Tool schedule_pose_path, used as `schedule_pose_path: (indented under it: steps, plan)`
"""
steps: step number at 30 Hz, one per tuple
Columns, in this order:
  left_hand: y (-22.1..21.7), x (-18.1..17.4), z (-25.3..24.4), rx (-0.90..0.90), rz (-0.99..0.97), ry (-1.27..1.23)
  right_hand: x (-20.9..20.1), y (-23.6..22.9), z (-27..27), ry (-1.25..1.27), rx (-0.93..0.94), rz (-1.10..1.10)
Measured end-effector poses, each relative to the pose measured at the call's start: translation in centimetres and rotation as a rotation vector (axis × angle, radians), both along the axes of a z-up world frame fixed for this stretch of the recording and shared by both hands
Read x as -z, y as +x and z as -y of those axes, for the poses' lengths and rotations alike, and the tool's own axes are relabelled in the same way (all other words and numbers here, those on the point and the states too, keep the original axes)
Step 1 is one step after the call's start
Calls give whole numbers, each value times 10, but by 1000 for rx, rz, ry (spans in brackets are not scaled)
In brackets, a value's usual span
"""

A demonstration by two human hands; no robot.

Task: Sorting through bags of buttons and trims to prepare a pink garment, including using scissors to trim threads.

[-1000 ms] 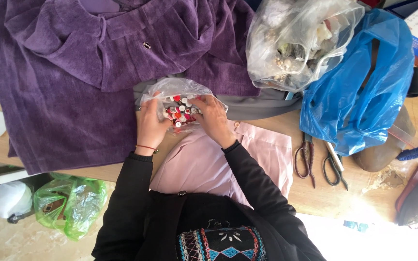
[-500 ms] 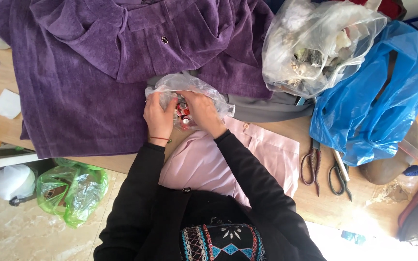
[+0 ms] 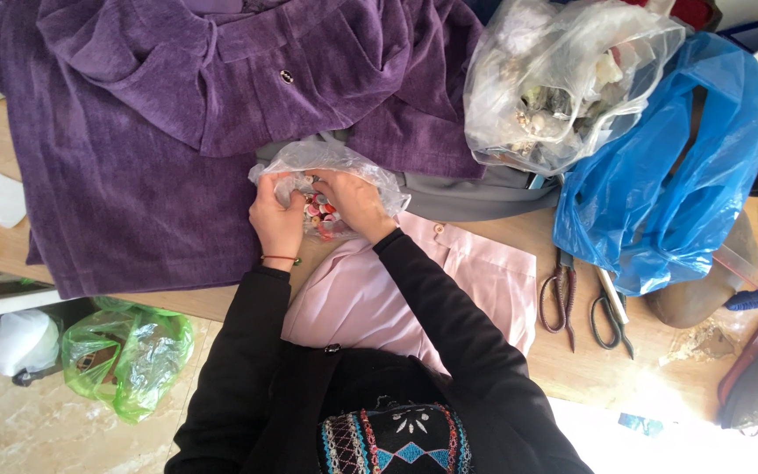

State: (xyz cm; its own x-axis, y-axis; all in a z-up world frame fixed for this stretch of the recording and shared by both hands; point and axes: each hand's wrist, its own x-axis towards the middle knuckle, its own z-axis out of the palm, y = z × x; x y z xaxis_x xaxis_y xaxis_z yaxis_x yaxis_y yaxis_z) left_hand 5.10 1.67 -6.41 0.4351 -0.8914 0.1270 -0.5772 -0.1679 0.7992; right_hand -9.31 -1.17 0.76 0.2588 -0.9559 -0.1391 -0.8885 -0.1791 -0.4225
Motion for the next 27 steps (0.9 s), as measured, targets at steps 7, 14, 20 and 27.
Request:
schedule_pose_path:
  steps: [7,14,20,27]
  plan:
    - [-1,-13,-3,13,-50,-33,28,-1,7,108,102,165]
    - [-2,-16,-3,29,-94,-34,-3,-21,-3,364,224,635]
    - [7,-13,0,62,-116,-66,-67,-40,-63,415,146,1070]
    - [8,-8,-4,81,-117,-56,-43,-110,-121,296,363,845]
